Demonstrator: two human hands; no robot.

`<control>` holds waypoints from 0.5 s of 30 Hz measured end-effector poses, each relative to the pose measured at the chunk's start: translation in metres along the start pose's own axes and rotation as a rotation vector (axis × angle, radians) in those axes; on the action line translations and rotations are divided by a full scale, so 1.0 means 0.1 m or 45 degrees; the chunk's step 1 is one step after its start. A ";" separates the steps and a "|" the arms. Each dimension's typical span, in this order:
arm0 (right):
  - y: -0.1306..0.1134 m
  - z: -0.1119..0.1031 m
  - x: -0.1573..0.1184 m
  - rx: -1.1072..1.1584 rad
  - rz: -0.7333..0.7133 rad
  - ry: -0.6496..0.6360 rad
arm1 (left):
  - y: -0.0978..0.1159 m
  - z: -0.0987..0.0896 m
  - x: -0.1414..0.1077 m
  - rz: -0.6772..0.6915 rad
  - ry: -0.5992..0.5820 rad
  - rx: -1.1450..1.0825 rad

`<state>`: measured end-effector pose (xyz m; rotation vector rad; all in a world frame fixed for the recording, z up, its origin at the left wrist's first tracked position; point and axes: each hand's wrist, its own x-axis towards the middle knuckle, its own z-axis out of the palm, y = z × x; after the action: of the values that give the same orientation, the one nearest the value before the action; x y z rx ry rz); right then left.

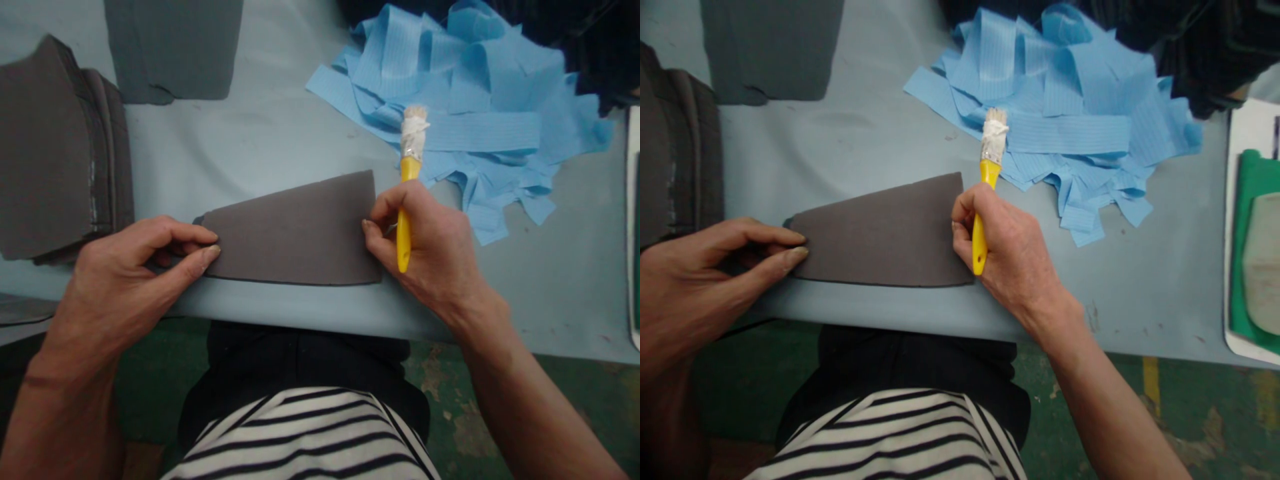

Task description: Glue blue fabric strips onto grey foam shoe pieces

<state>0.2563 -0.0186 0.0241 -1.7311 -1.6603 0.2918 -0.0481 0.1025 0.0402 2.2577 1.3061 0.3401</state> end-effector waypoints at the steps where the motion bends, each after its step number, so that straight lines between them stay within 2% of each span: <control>1: -0.01 0.00 0.00 -0.019 -0.005 -0.003 | 0.00 0.00 0.00 -0.003 -0.001 0.001; 15: -0.05 0.15 -0.15 -0.423 -0.031 0.058 | -0.04 0.05 -0.02 0.041 0.032 -0.013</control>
<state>0.2410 -0.0285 0.0119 -1.9387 -1.7713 -0.0388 -0.0496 0.1013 0.0341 2.2752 1.2788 0.3863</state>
